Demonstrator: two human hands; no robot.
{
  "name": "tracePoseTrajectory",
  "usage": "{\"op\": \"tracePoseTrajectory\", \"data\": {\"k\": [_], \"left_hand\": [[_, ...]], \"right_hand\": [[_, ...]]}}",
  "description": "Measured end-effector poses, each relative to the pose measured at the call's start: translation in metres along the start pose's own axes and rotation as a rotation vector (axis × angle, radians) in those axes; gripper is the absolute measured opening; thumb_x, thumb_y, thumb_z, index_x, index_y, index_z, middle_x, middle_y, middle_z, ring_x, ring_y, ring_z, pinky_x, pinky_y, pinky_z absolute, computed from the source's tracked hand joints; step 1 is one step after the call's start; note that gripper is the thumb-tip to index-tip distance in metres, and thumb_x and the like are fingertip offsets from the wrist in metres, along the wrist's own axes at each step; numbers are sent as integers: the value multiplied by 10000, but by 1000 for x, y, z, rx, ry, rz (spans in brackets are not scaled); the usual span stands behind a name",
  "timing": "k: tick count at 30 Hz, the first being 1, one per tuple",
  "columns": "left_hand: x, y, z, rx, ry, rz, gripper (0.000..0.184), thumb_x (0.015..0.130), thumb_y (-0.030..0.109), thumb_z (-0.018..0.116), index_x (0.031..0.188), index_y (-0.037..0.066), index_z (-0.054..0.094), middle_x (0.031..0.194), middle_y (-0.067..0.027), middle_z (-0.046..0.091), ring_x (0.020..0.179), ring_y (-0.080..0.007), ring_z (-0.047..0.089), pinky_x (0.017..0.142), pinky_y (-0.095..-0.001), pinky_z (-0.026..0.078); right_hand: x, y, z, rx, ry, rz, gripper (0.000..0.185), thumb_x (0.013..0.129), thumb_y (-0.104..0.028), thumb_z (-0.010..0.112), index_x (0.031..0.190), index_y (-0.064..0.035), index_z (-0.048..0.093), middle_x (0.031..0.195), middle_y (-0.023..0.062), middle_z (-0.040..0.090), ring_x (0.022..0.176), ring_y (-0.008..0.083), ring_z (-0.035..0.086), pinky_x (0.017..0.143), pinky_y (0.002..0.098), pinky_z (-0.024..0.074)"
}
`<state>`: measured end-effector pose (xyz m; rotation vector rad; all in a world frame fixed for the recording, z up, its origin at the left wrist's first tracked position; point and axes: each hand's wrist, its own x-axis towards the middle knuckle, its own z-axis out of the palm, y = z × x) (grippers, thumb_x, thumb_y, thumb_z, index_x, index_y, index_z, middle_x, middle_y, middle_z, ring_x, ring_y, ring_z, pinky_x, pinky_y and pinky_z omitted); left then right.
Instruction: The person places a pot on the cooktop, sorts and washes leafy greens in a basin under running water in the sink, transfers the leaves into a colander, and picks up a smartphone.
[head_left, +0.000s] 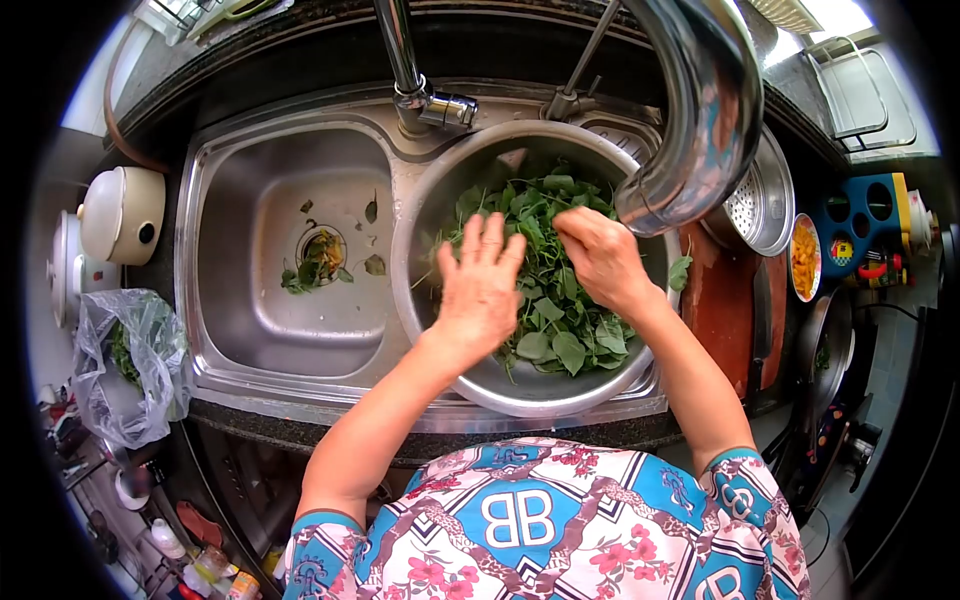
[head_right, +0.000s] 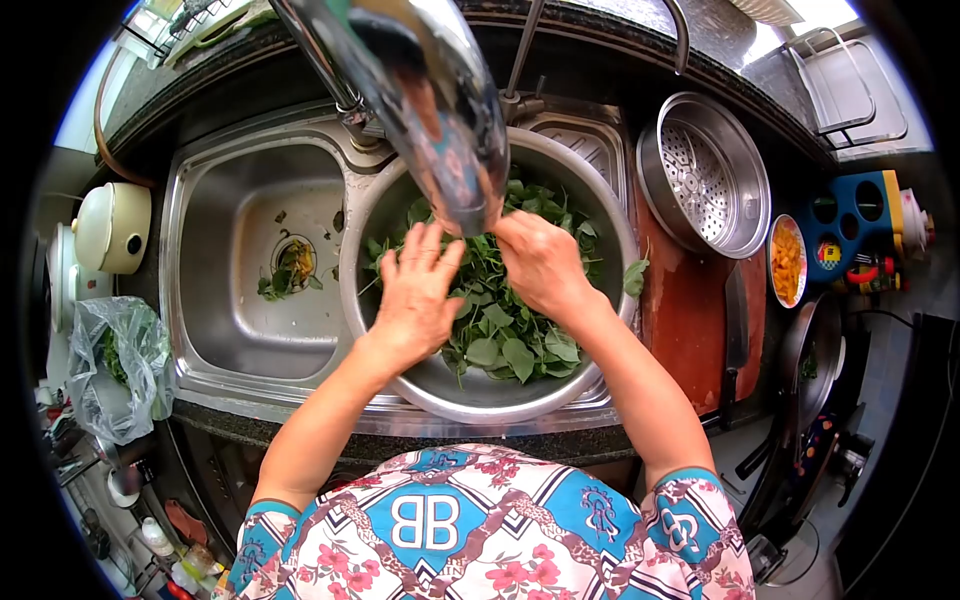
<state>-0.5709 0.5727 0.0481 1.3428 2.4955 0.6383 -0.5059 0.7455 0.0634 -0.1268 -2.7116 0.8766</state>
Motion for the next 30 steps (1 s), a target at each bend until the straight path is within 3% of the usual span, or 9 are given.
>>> {"op": "tracePoseTrajectory", "data": {"k": [4,8,11,14,15,17,20,25,30], "left_hand": [[1,5,14,42,-52,159,519,614,27,625,1120,30,509,1309,-167,362,1256,-400,261,921,-642,236],[-18,-2,20,78,-136,197,334,665,22,607,992,40,543,1202,-149,450,1222,-400,308,896,-649,248],[-27,-2,18,48,-214,196,310,665,-1,586,970,37,547,1137,-143,494,1193,-409,349,889,-657,246],[-30,-2,13,8,-200,170,272,687,10,592,955,41,561,1097,-131,528,1173,-399,387,898,-647,252],[-30,-2,13,-18,-136,172,246,701,23,600,944,44,569,1084,-128,540,1169,-392,397,907,-632,259],[-27,0,9,-78,-5,171,207,729,45,622,933,46,588,1068,-120,570,1156,-377,425,928,-585,284],[-17,7,0,-161,182,170,228,720,25,621,946,40,590,1099,-122,567,1162,-380,426,925,-583,292],[-13,16,-3,-411,234,77,579,640,-25,668,1193,38,506,1140,-173,547,1164,-369,431,955,-408,341],[-2,16,-3,-291,273,121,551,631,-46,625,1167,32,525,1105,-169,566,1101,-354,490,939,-406,372]], "right_hand": [[13,24,29,-83,-33,104,170,730,-113,615,844,11,589,770,143,592,707,310,585,636,383,460],[7,24,21,-117,-299,262,245,668,-192,663,818,-7,606,713,126,591,669,292,580,598,363,448],[-2,28,11,130,-286,439,187,679,-144,642,784,-1,585,697,101,572,629,203,537,583,309,415],[-15,29,-6,314,-185,385,167,668,-125,625,750,18,597,711,143,596,637,235,577,598,319,436],[-22,31,-8,459,-131,373,137,677,-72,637,750,29,582,725,80,599,618,140,538,585,264,424],[-33,20,-17,566,-93,409,115,687,-48,638,755,28,584,730,52,600,622,109,517,582,246,419],[-41,8,-27,732,-54,443,68,716,13,635,767,20,591,788,-1,590,634,44,456,576,194,399],[-47,-5,-30,1001,-63,641,41,729,23,623,761,12,601,928,80,607,612,51,499,493,173,410],[-46,-15,-21,1241,-166,682,103,758,35,572,857,8,576,872,113,641,599,77,546,467,177,434]]}}
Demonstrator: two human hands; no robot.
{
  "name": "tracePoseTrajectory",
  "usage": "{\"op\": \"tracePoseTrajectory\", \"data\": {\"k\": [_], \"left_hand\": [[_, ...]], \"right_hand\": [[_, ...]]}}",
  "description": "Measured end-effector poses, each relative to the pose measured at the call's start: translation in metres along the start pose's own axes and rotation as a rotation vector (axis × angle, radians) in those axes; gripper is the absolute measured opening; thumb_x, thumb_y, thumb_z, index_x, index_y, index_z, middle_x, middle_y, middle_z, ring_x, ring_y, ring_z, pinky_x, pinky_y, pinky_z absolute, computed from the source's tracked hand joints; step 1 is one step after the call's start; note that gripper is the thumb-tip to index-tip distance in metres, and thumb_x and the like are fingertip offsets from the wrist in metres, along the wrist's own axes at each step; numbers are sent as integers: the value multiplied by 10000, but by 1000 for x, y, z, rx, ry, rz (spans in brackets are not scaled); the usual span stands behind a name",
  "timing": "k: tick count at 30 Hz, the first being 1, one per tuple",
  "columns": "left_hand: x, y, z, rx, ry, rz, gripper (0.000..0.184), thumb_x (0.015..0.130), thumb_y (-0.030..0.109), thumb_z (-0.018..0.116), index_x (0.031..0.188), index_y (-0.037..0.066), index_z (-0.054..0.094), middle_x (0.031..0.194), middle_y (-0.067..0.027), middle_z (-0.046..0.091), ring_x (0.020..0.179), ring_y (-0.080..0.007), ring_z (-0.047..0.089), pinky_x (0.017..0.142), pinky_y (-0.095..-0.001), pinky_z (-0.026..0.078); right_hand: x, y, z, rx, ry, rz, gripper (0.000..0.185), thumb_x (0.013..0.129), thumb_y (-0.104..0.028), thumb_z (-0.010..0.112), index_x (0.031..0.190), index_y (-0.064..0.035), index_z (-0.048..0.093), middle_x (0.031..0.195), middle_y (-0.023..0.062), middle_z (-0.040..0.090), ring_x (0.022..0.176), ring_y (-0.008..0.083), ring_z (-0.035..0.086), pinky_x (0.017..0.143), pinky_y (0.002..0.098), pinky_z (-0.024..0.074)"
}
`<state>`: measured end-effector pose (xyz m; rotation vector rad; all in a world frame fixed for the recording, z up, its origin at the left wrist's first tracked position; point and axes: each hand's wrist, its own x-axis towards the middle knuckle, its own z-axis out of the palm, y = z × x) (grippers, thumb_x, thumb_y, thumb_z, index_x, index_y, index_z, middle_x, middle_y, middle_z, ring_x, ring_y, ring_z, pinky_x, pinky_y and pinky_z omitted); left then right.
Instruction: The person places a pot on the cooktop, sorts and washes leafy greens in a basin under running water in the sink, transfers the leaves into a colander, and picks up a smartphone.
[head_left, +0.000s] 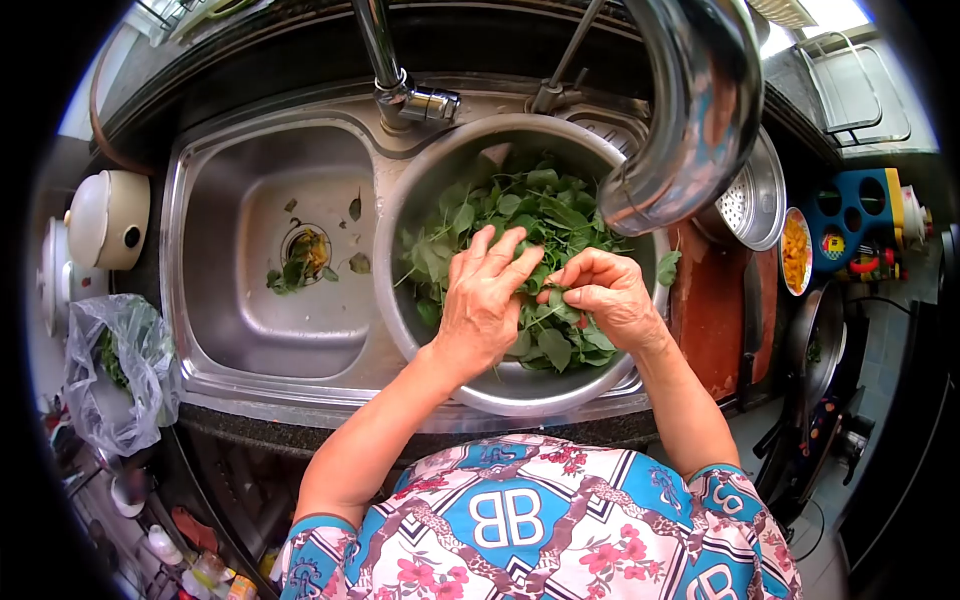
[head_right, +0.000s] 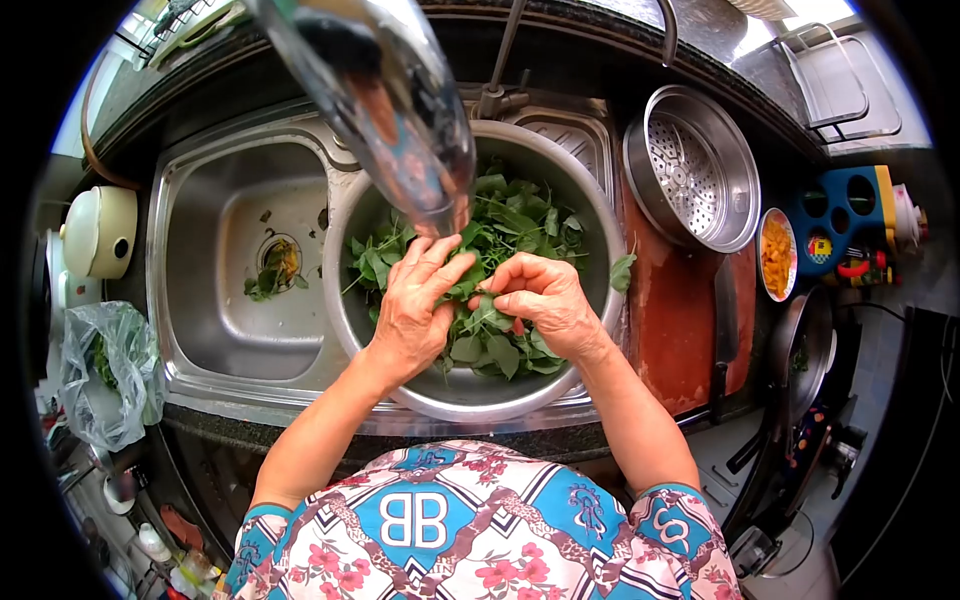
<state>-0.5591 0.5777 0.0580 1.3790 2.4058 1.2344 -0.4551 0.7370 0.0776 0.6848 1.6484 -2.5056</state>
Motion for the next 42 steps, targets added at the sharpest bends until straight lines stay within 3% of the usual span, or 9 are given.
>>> {"op": "tracePoseTrajectory", "data": {"k": [4,6,10,16,22,30,33,40,42], "left_hand": [[-4,-17,4,-452,-104,-108,233,712,-47,599,942,-15,625,933,-123,632,880,-226,612,741,-283,476],[-10,-20,-1,-903,-298,-675,151,797,4,594,941,-21,630,853,-81,650,768,-143,622,693,-211,475],[-10,-18,-12,-1176,-370,-956,182,858,126,581,969,-11,624,820,-71,657,755,-152,648,627,-249,521],[-10,-19,-21,-1338,-370,-1020,235,858,63,516,1054,-58,559,913,-154,638,791,-247,655,626,-292,551],[-9,-18,-32,-1382,-329,-988,306,822,-5,497,1116,-87,505,982,-180,615,828,-274,648,667,-320,570],[-13,-21,-34,-1247,-275,-926,488,777,-67,539,1248,-38,416,1036,-179,594,850,-249,642,678,-286,566],[-18,-28,-31,-1089,-275,-838,661,808,-35,546,1369,-42,198,1085,-196,558,904,-242,620,733,-269,533],[-25,-28,-30,-1097,-148,-983,637,819,-12,552,1349,-77,203,1065,-199,559,898,-257,622,721,-299,536],[-27,-23,-34,-977,-124,-969,520,827,7,557,1287,-82,331,1018,-182,581,864,-247,633,685,-290,541]], "right_hand": [[1,0,3,58,-8,29,194,776,21,523,967,-6,545,836,105,647,628,92,582,452,194,423],[1,0,0,127,40,46,207,778,8,523,983,-8,540,833,95,643,652,99,590,452,200,421],[2,2,-10,166,91,80,232,773,-22,538,1005,-17,541,827,68,631,721,115,601,466,218,427],[7,-7,-14,161,79,6,360,723,35,515,1080,2,541,914,94,637,750,106,597,546,212,465],[9,-13,-19,-305,45,-111,457,682,86,511,1129,9,561,1074,117,609,1021,161,550,697,216,482],[7,-4,-23,-206,270,-246,248,782,7,581,1029,15,602,932,92,647,866,136,606,810,243,457],[6,4,-26,-71,314,-265,176,818,0,572,990,33,588,854,82,640,805,157,632,770,228,465],[7,10,-17,-158,229,-251,202,823,3,574,1022,39,583,853,60,629,809,162,628,738,230,480],[6,9,-17,-158,218,-268,193,828,37,546,1018,40,578,889,80,623,819,159,618,747,245,485]]}}
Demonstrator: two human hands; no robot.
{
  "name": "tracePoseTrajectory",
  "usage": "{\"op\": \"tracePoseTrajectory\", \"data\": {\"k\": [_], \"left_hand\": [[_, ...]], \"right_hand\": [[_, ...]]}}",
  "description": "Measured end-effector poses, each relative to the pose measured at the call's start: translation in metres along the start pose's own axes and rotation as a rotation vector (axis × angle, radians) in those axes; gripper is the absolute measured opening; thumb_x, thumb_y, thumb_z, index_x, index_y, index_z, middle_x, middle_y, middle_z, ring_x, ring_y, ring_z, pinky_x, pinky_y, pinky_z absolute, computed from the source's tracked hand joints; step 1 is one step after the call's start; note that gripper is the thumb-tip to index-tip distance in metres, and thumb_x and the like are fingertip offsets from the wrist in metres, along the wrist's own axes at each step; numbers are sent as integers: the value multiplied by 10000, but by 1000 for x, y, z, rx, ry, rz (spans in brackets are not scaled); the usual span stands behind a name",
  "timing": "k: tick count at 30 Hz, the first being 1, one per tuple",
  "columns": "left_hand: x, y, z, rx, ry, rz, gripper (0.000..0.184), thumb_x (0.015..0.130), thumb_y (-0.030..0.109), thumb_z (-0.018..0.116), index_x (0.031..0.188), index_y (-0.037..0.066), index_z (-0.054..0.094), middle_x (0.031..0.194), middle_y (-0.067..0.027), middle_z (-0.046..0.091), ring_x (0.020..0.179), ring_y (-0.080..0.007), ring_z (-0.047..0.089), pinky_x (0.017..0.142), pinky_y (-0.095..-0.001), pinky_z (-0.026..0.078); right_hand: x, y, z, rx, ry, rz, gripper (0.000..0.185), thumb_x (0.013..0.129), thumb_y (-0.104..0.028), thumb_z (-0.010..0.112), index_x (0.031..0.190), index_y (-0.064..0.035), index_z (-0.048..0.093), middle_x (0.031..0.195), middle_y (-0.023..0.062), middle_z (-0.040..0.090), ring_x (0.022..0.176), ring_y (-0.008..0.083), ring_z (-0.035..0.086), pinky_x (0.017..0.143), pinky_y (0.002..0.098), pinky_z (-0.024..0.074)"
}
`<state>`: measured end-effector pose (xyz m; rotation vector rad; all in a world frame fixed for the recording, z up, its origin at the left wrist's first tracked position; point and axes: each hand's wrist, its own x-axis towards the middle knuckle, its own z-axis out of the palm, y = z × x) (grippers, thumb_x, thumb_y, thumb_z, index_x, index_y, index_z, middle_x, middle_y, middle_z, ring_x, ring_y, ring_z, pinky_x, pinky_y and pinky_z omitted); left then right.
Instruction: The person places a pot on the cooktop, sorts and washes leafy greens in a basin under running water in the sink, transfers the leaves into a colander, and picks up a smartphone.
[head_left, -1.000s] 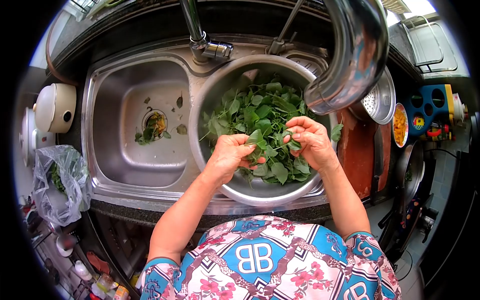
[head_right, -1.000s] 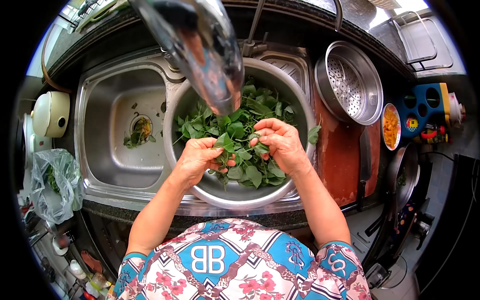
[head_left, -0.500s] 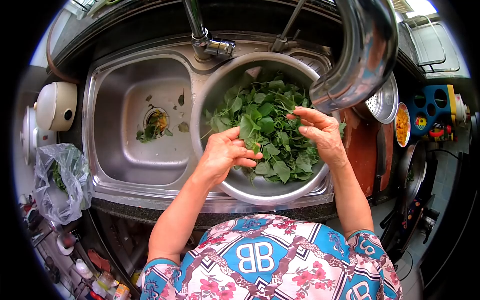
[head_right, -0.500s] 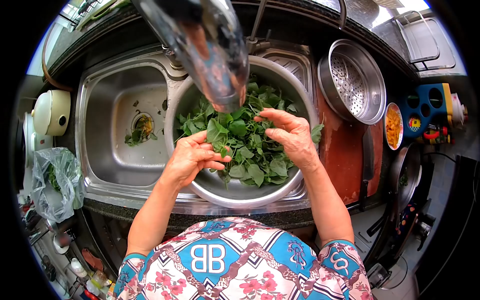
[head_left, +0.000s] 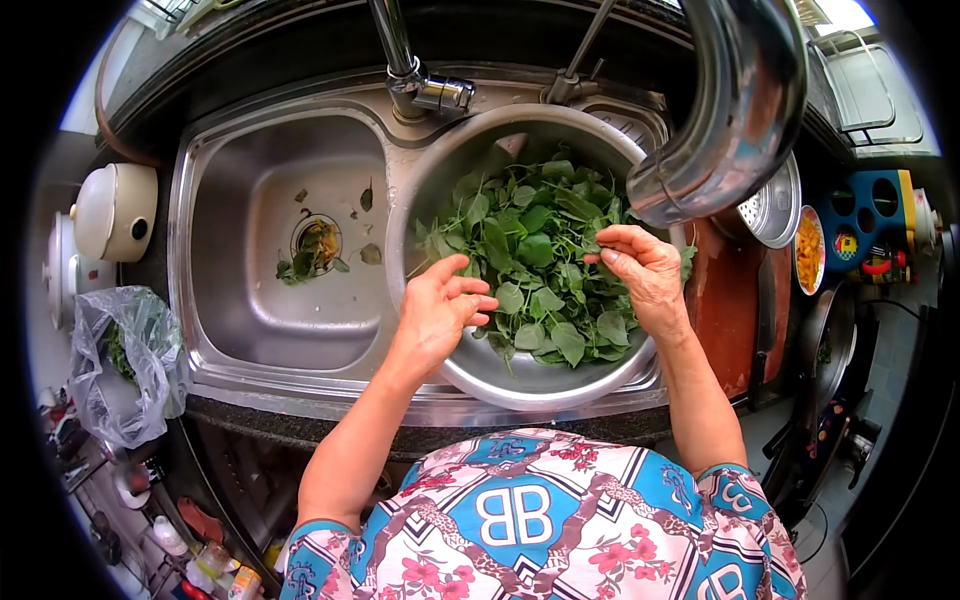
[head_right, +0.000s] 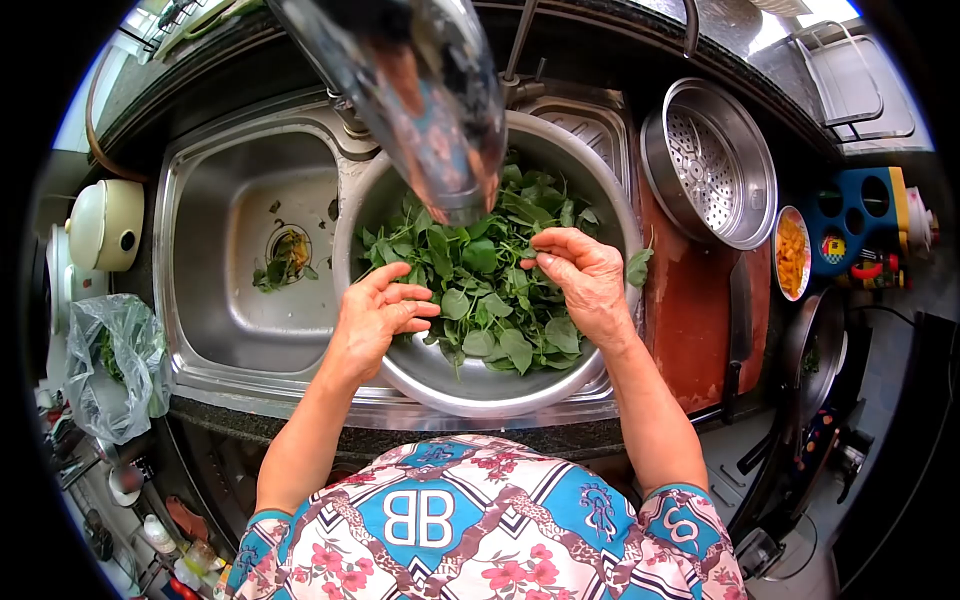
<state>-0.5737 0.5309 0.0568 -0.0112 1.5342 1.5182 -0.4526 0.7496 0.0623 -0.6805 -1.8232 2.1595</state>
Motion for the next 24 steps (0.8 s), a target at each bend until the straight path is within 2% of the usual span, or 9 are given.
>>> {"op": "tracePoseTrajectory", "data": {"k": [6,8,10,12,14,15,20,23,24], "left_hand": [[-4,3,15,-63,-132,-46,321,813,29,606,1110,-63,531,926,-142,616,803,-226,645,639,-269,537],[-1,-5,21,-104,-139,-39,358,798,44,638,1126,-49,529,926,-121,616,781,-186,637,621,-250,526],[2,-12,28,22,-164,206,378,795,59,652,1141,-33,529,925,-98,617,748,-132,618,596,-228,507],[-1,-3,34,20,-177,218,308,807,75,643,1088,-28,569,850,-62,625,683,-89,596,560,-208,485],[-2,4,33,171,-248,117,195,825,73,617,991,-28,610,761,-41,624,624,-84,591,534,-203,477],[-3,0,32,101,-250,149,107,839,64,589,886,-24,625,698,-38,616,580,-87,589,514,-201,474],[-15,8,19,39,-206,139,82,840,44,569,838,-27,610,706,-77,623,577,-117,609,524,-219,502],[-34,34,-5,75,39,330,80,844,39,559,843,-24,608,731,-104,633,577,-140,619,515,-237,511],[-36,41,-20,77,132,396,83,850,50,560,854,-20,605,743,-112,635,579,-147,622,504,-241,510]], "right_hand": [[-6,-5,16,122,-163,163,186,847,-9,554,1024,47,562,881,86,624,821,155,623,742,236,483],[-9,-4,23,200,-195,215,208,848,-9,552,1049,46,545,873,82,625,821,146,622,731,226,483],[-11,-7,28,218,-204,251,233,837,-21,573,1059,44,541,864,75,629,811,138,620,728,222,482],[-14,-9,31,241,-222,287,259,827,-34,594,1068,42,537,856,67,632,802,130,618,724,219,481],[-14,-10,33,198,-221,286,290,820,-59,612,1079,39,529,853,72,637,802,116,613,716,208,478],[-15,-11,35,217,-211,307,307,814,-76,624,1084,35,529,859,85,642,797,115,607,720,213,475],[-8,-7,15,66,-110,168,365,785,7,610,1134,27,506,915,97,637,833,102,580,770,206,455],[-5,-31,10,1,-149,75,503,757,12,633,1232,-16,471,1097,89,571,854,78,549,758,191,454],[-6,-46,8,-122,-142,120,552,741,-22,658,1253,-11,451,1155,120,529,885,129,541,800,228,449]]}}
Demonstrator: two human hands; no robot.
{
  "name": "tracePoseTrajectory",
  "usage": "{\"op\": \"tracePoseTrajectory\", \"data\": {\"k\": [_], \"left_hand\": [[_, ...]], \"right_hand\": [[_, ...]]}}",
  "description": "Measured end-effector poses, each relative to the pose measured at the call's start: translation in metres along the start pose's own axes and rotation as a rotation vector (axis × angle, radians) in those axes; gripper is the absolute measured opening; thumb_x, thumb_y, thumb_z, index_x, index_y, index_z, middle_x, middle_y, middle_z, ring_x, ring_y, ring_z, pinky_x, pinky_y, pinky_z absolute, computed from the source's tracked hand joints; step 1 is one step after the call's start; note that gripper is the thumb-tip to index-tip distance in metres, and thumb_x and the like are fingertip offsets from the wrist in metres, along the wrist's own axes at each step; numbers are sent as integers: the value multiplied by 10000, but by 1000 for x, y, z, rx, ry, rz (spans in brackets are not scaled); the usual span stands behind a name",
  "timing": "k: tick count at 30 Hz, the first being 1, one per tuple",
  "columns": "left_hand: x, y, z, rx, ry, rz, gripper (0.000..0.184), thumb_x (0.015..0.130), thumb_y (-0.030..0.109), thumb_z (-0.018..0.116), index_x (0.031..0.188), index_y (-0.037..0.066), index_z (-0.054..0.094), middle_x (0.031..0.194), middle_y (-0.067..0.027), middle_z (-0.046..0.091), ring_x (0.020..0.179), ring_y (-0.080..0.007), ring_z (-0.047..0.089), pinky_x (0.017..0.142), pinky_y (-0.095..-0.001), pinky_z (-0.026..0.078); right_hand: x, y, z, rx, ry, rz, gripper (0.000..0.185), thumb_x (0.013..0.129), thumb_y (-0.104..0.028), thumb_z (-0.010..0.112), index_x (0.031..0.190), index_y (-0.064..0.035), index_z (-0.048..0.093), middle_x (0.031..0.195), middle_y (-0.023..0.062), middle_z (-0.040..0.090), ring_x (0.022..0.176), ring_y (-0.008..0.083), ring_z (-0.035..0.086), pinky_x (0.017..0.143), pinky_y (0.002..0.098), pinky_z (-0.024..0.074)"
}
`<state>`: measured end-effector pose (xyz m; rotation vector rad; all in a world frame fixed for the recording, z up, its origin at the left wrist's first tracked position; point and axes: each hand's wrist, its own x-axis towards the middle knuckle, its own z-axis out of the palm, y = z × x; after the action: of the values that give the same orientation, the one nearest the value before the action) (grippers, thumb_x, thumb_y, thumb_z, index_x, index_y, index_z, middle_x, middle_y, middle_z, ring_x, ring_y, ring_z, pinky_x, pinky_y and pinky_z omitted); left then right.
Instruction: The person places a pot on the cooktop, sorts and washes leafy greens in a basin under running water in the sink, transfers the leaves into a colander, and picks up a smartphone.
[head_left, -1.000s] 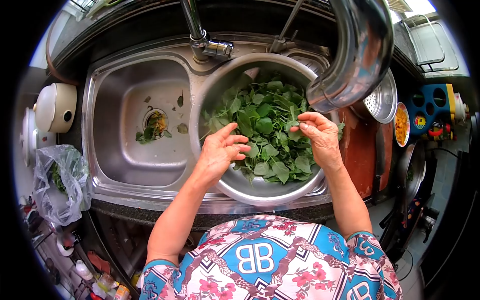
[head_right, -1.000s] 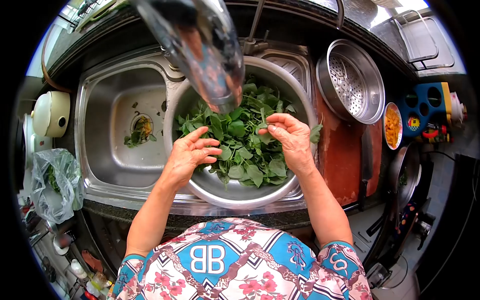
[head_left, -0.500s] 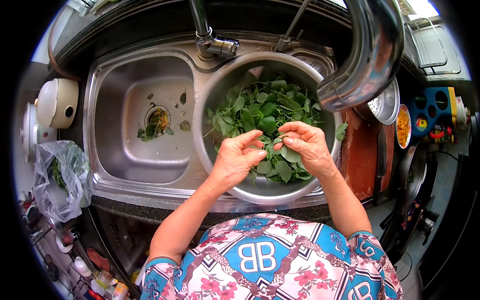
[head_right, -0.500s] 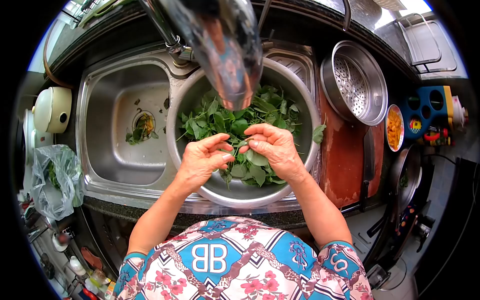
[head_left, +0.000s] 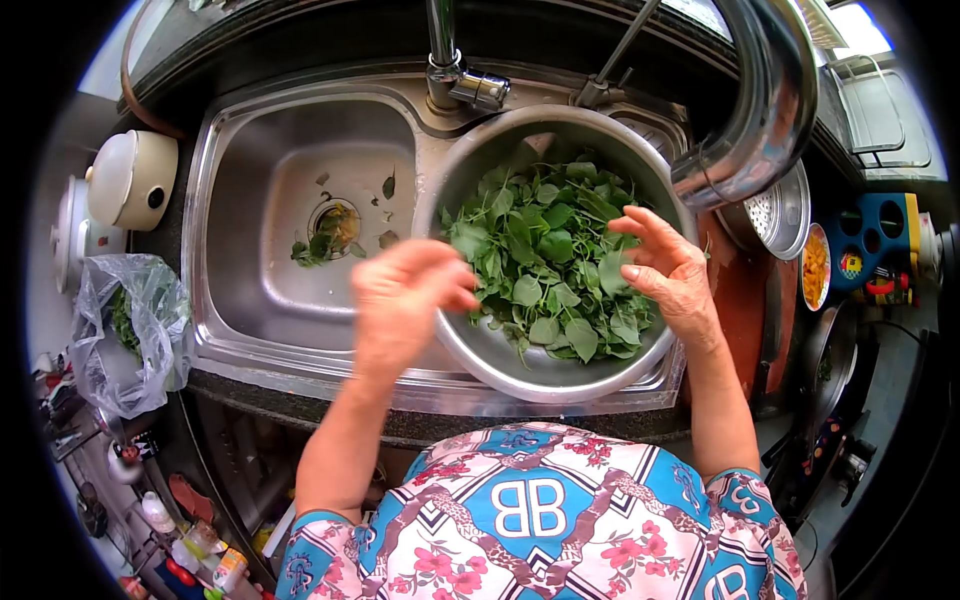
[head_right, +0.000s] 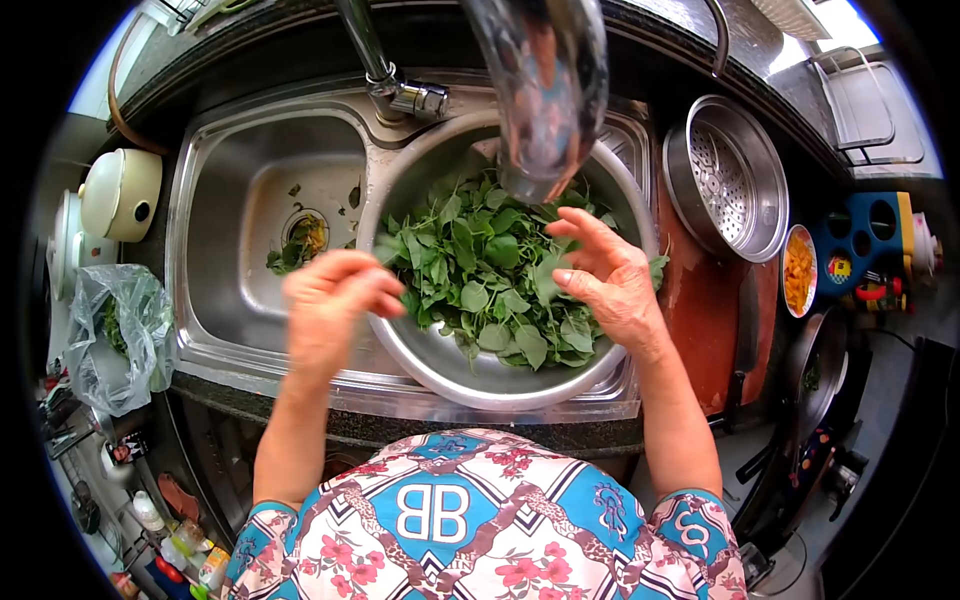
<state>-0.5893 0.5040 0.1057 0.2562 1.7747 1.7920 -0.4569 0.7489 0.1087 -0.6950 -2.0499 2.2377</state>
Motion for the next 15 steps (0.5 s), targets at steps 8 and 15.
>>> {"op": "tracePoseTrajectory", "data": {"k": [8,15], "left_hand": [[0,-43,-89,-686,139,-433,445,934,410,391,997,-6,537,902,-182,624,770,-243,624,630,-360,512],[-6,-29,-61,-545,51,-231,152,912,114,457,925,-2,555,886,-174,620,734,-214,633,615,-317,543]], "right_hand": [[-29,51,22,-1368,-261,77,867,669,-245,739,1334,29,253,1276,337,343,1098,404,479,915,432,416],[11,18,26,-264,-31,-16,358,669,8,544,1026,20,568,833,1,595,750,74,535,736,206,443]]}}
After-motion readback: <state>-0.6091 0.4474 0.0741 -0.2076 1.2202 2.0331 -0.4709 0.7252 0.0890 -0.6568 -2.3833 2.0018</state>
